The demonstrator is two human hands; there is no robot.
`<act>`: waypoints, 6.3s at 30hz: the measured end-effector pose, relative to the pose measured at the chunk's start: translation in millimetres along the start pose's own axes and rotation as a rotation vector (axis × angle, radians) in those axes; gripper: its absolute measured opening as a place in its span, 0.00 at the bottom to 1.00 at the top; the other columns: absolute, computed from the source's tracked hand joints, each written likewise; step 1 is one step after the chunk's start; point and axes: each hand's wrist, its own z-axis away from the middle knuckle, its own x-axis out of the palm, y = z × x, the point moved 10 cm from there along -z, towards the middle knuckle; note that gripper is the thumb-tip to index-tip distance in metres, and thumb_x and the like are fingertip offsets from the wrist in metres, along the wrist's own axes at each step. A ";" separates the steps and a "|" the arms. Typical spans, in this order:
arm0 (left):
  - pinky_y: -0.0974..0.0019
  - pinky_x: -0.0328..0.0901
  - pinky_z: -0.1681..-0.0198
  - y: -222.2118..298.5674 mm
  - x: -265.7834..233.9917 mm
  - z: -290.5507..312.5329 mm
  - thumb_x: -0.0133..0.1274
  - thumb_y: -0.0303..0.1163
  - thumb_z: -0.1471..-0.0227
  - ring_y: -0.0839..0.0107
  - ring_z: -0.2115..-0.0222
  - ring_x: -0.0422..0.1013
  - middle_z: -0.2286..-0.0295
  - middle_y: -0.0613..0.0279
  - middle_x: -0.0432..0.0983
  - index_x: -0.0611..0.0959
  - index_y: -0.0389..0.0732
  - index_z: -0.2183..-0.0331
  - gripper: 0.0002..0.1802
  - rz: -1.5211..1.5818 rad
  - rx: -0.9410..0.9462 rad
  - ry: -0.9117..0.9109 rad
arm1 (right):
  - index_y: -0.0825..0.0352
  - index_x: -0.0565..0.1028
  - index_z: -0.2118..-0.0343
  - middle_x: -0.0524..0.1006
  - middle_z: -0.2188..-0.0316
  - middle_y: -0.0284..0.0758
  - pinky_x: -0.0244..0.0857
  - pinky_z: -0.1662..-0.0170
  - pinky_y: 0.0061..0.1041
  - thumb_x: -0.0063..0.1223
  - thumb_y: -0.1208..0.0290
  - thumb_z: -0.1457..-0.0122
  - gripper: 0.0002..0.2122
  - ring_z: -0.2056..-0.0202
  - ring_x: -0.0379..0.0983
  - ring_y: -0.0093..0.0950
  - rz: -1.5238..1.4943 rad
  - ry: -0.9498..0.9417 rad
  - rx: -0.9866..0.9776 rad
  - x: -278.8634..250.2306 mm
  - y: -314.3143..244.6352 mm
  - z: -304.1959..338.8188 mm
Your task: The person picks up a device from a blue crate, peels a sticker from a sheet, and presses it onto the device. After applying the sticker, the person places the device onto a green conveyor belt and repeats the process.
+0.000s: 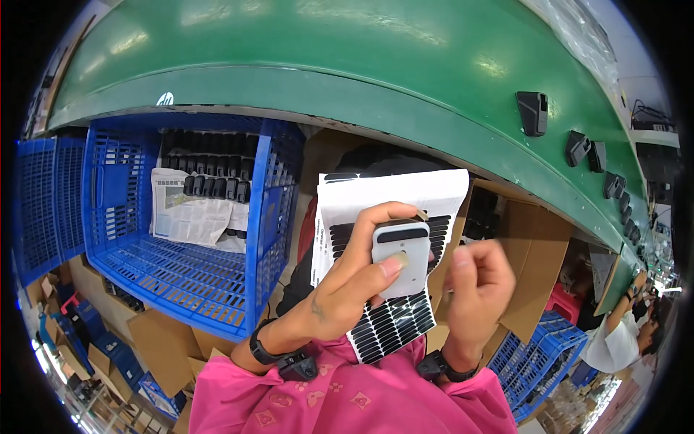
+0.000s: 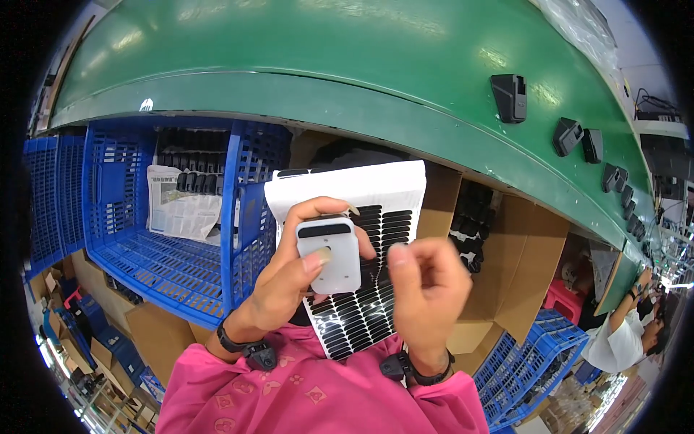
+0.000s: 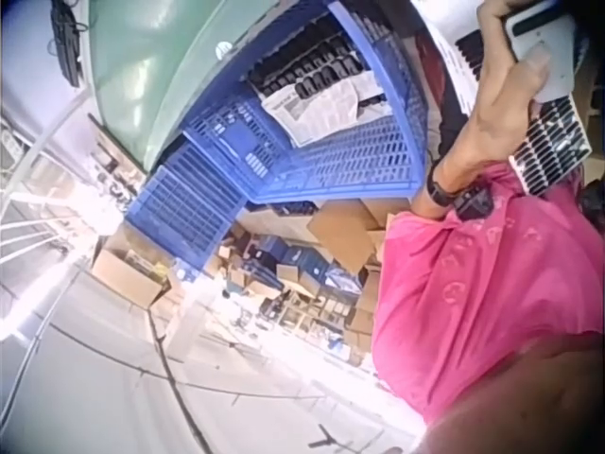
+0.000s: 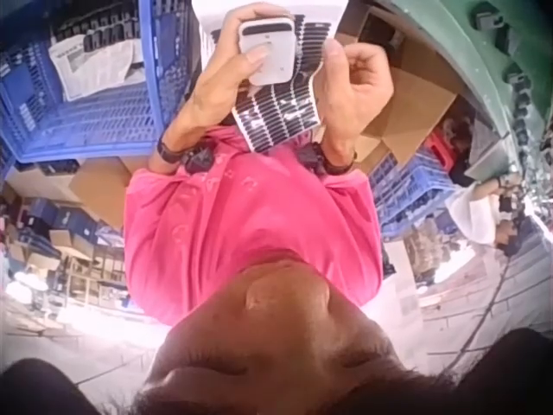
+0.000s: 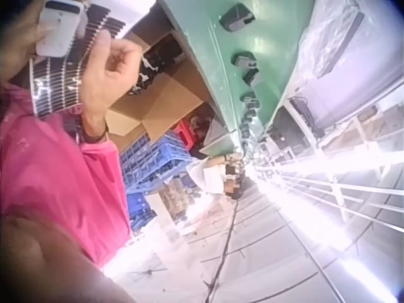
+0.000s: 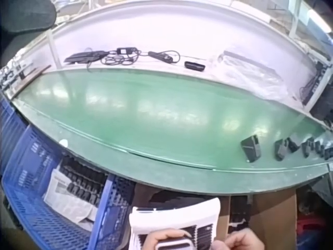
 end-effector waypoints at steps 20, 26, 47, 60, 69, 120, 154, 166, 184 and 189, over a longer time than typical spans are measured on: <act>0.67 0.62 0.53 10.8 -65.9 50.3 0.52 0.36 0.50 0.68 0.58 0.68 0.61 0.57 0.71 0.79 0.35 0.60 0.18 -0.519 0.202 0.250 | 0.71 0.78 0.64 0.73 0.75 0.35 0.62 0.73 0.21 0.58 0.82 0.52 0.10 0.77 0.69 0.24 0.373 -0.219 -0.530 44.8 -25.5 9.9; 0.66 0.57 0.47 9.1 -77.9 35.9 0.51 0.37 0.50 0.67 0.50 0.62 0.53 0.56 0.64 0.80 0.34 0.59 0.19 -0.520 0.179 0.220 | 0.70 0.76 0.58 0.72 0.69 0.37 0.64 0.67 0.25 0.60 0.81 0.53 0.16 0.69 0.70 0.31 0.461 -0.270 -0.645 82.9 -14.7 10.9; 0.73 0.60 0.60 -13.5 -77.9 22.0 0.51 0.42 0.45 0.80 0.64 0.64 0.67 0.67 0.72 0.78 0.37 0.59 0.19 -0.195 0.148 -0.160 | 0.69 0.79 0.67 0.76 0.69 0.41 0.65 0.59 0.37 0.58 0.75 0.49 0.07 0.65 0.71 0.41 0.570 -0.074 -0.843 100.6 -34.8 38.9; 0.69 0.61 0.54 5.8 -101.8 63.2 0.47 0.42 0.41 0.74 0.60 0.66 0.62 0.63 0.70 0.73 0.36 0.55 0.20 -0.223 0.400 0.365 | 0.70 0.71 0.69 0.67 0.72 0.29 0.60 0.62 0.21 0.53 0.77 0.47 0.05 0.68 0.65 0.21 -0.085 -0.328 -0.251 66.7 32.1 4.2; 0.68 0.64 0.55 17.6 -18.1 47.0 0.50 0.27 0.50 0.74 0.59 0.67 0.59 0.59 0.68 0.66 0.35 0.50 0.24 -0.164 0.083 0.036 | 0.71 0.66 0.76 0.69 0.79 0.35 0.61 0.78 0.18 0.54 0.74 0.52 0.08 0.81 0.64 0.20 -0.444 -0.426 0.145 50.5 -31.0 26.0; 0.65 0.64 0.56 8.4 18.0 29.5 0.39 0.48 0.51 0.67 0.61 0.70 0.61 0.50 0.72 0.67 0.29 0.53 0.33 -0.328 0.044 0.011 | 0.75 0.71 0.70 0.73 0.78 0.32 0.60 0.77 0.11 0.54 0.83 0.47 0.04 0.80 0.66 0.12 -0.512 -0.150 0.170 22.9 -17.6 33.5; 0.71 0.65 0.60 2.0 -6.6 31.2 0.45 0.50 0.48 0.74 0.64 0.69 0.63 0.58 0.70 0.68 0.35 0.53 0.30 -0.044 0.039 0.067 | 0.74 0.70 0.70 0.73 0.76 0.35 0.65 0.76 0.16 0.52 0.80 0.43 0.03 0.80 0.68 0.17 -0.425 -0.196 0.149 47.4 -8.1 23.0; 0.66 0.68 0.61 -2.9 -356.2 116.8 0.47 0.36 0.47 0.74 0.63 0.70 0.63 0.62 0.70 0.70 0.37 0.55 0.19 -0.232 -0.064 0.697 | 0.71 0.68 0.52 0.71 0.60 0.33 0.64 0.64 0.17 0.46 0.54 0.38 0.22 0.65 0.67 0.21 -0.462 0.083 0.145 -87.5 87.4 -100.3; 0.48 0.65 0.58 -69.5 -683.4 146.4 0.52 0.21 0.60 0.40 0.63 0.69 0.66 0.38 0.72 0.77 0.32 0.67 0.13 -1.441 -0.320 1.138 | 0.66 0.70 0.49 0.74 0.62 0.34 0.63 0.54 0.23 0.42 0.61 0.35 0.17 0.61 0.69 0.24 -0.356 0.386 0.214 -221.0 143.7 -135.0; 0.48 0.64 0.54 -91.6 -691.4 148.6 0.48 0.21 0.59 0.38 0.60 0.67 0.63 0.34 0.71 0.71 0.31 0.54 0.24 -1.437 -0.346 1.009 | 0.65 0.69 0.48 0.73 0.62 0.34 0.63 0.55 0.22 0.41 0.62 0.34 0.17 0.61 0.69 0.23 -0.268 0.523 0.240 -167.1 118.1 -120.4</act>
